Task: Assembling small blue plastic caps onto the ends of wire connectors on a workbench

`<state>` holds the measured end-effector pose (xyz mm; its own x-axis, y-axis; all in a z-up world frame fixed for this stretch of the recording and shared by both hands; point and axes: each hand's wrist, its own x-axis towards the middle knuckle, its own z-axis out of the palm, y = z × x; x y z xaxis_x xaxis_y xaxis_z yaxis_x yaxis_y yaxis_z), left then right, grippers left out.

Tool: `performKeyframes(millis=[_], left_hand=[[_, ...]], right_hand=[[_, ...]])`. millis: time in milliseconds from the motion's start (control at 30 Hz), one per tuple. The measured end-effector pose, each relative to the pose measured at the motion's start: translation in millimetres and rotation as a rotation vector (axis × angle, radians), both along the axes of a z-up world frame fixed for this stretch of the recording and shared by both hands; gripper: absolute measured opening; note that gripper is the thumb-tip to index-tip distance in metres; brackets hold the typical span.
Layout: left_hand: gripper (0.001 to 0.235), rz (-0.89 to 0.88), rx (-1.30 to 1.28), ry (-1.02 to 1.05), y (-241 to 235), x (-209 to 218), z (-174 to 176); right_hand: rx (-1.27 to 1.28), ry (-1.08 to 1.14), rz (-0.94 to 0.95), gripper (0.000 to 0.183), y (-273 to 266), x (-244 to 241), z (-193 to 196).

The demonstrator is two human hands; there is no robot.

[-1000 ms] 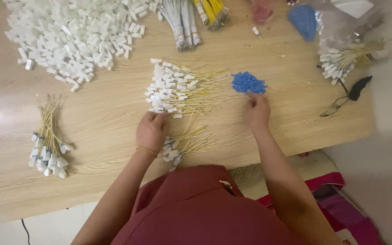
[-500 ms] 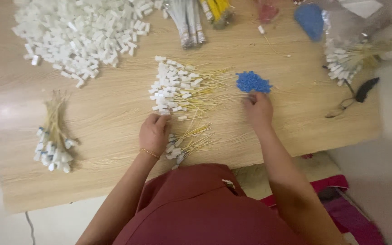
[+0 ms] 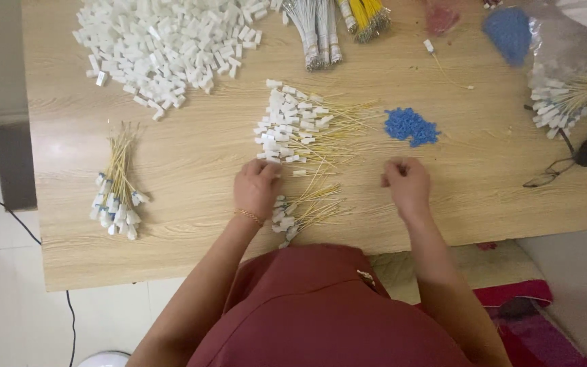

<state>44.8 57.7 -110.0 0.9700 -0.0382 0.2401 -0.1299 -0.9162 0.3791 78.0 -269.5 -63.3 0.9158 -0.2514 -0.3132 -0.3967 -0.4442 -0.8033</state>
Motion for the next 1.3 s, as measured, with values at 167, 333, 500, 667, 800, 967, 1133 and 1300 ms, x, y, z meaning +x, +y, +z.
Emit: performKeyframes(millis=[167, 333, 500, 667, 800, 967, 1133, 1300], left_hand=[[0.021, -0.044, 0.026, 0.084, 16, -4, -10], [0.021, -0.055, -0.066, 0.139, 9, -10, 3], [0.024, 0.133, -1.139, 0.556, -3, -27, 61], [0.03, 0.212, -1.449, 0.58, -20, -38, 96], [0.028, 0.178, -1.455, 0.568, -31, -43, 114], [0.025, 0.153, -1.399, 0.533, -38, -47, 121], [0.025, 0.169, -1.419, 0.509, -43, -50, 106], [0.02, 0.136, -1.39, 0.453, -39, -45, 112]], right_hand=[[0.474, -0.024, -0.078, 0.021, 55, -30, 41], [0.466, 0.056, 0.046, 0.016, 106, -48, 98], [0.777, -0.018, 0.146, 0.019, 131, -58, 78], [0.62, -0.137, 0.244, 0.018, 147, -53, 103], [0.365, -0.301, 0.281, 0.013, 147, -54, 111], [0.298, -0.385, 0.285, 0.01, 143, -57, 114], [0.24, -0.43, 0.34, 0.015, 146, -67, 125], [0.394, -0.425, 0.321, 0.027, 150, -73, 117]])
